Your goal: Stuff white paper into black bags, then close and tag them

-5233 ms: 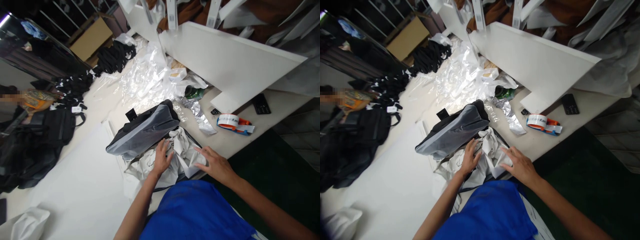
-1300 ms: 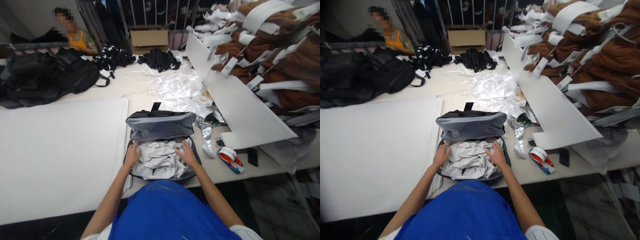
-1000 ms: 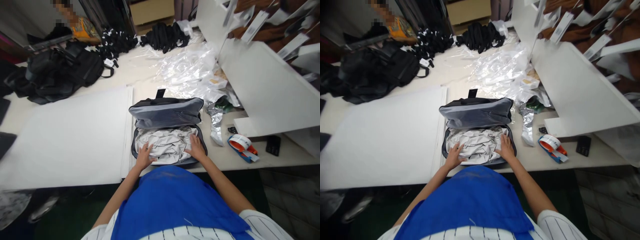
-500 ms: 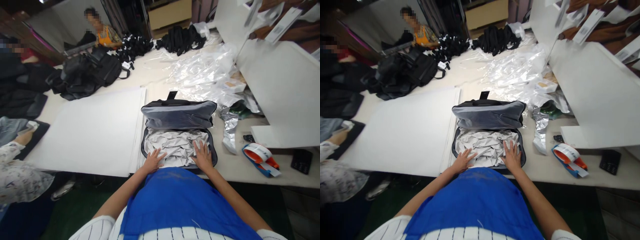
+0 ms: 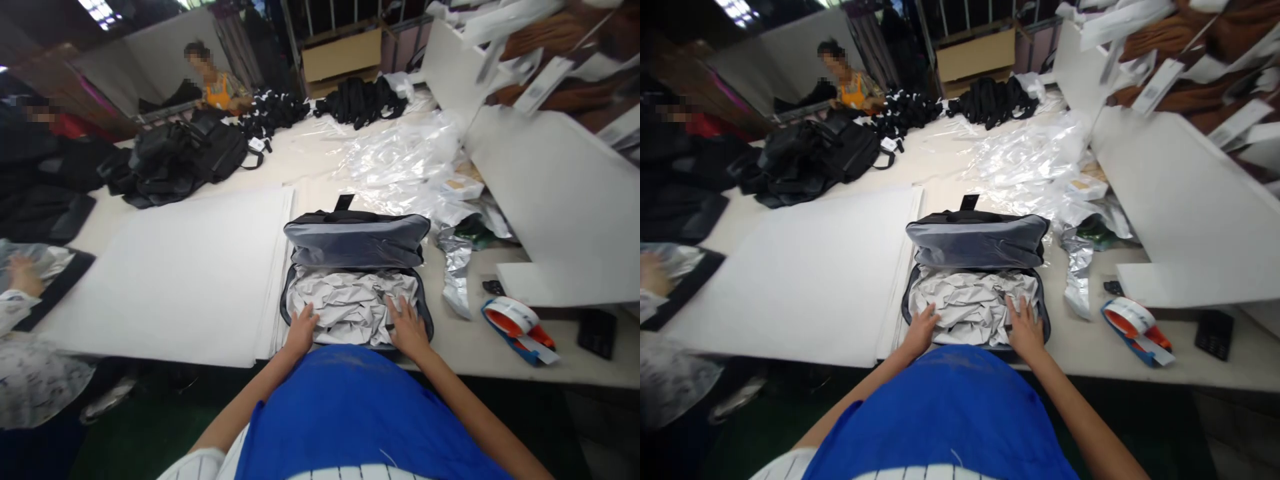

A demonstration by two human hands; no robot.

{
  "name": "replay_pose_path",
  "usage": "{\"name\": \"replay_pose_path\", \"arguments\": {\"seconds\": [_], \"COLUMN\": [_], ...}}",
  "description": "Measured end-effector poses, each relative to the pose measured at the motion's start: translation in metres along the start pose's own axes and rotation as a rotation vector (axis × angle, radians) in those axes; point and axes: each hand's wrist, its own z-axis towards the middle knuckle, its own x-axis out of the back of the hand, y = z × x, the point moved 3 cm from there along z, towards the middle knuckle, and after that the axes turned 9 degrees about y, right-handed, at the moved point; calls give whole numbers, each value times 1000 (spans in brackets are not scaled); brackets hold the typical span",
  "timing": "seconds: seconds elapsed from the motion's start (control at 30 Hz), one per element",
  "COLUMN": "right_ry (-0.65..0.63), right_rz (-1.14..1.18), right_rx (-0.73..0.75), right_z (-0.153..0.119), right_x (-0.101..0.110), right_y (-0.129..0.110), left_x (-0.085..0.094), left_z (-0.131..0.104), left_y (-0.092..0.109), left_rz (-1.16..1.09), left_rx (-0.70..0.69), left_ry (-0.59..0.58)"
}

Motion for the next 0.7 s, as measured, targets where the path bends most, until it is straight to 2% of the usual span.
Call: {"name": "replay_pose_path", "arguments": {"seconds": [0.13, 0.2, 0.27, 0.33, 0.43, 0.5, 0.6, 0.7], "right_ry": [66, -38, -209, -315, -346, -372, -415, -450], "right_rz": [122, 225, 290, 290, 286, 318, 412, 641], "right_rx": [27, 61, 90, 85, 58, 70, 128, 119], "right_z": [-14, -16, -11, 1, 24, 32, 32, 24], "right_x": [44, 48, 36, 17, -4, -8, -5, -11], "right_y": [-3, -13, -28, -41, -49, -47, -37, -23], "left_x": [17, 19, 14, 4, -13, -19, -18, -7], "left_z": [-2, 4, 14, 26, 42, 47, 44, 34], "left_y": [3, 9, 16, 24, 33, 35, 28, 14], "left_rz": [-53, -6, 75, 152, 222, 224, 87, -314], "left_rx": [-61, -79, -93, -106, -108, -97, -64, -31], "left_ry": [55, -4, -78, -97, -44, -19, -34, -114]}}
